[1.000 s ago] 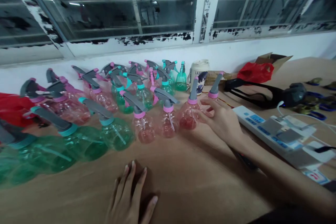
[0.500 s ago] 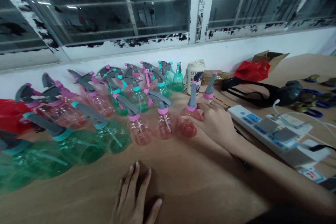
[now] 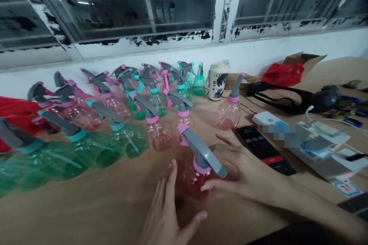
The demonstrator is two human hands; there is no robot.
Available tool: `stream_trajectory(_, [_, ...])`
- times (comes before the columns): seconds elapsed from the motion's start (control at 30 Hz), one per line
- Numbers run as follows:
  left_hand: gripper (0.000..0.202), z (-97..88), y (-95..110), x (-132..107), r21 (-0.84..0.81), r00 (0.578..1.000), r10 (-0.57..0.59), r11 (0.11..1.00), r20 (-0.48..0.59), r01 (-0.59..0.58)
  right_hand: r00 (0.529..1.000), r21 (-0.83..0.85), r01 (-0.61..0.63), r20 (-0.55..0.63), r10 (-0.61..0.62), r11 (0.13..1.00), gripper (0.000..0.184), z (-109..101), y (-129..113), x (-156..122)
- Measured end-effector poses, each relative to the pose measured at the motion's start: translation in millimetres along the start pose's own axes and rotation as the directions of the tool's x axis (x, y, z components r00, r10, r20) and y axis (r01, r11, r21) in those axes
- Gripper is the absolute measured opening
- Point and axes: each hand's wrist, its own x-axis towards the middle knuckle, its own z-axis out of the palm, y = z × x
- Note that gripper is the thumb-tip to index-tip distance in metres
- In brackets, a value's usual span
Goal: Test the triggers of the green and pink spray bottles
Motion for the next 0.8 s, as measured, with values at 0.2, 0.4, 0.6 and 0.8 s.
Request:
stream_trajectory(0.2, [0.08, 8.2, -1, -14, -0.296, 0.944, -0.298, 0.898, 0.139, 0.327, 0.981, 0.191, 0.054, 0.175, -0.088, 0.98, 0.044, 7, -14, 15])
stream_trajectory(0.4, [0.08, -0.4, -5, -12, -0.228, 0.941, -0.278, 0.92, 0.196, 0.319, 0.993, 0.356, 0.023, 0.099, -0.062, 0.934, 0.076, 20, -16, 33])
stream_trajectory(0.6, [0.07, 5.6, -5, -13, -0.209, 0.976, -0.163, 0.959, 0.147, 0.192, 0.989, 0.542, 0.147, -0.079, -0.124, 0.827, 0.057, 33, -30, 50])
stream_trajectory(0.8, [0.075, 5.1, -4, -17, -0.18, 0.975, -0.177, 0.963, 0.132, 0.199, 0.972, 0.509, 0.174, -0.228, -0.063, 0.843, 0.021, 41, -40, 56])
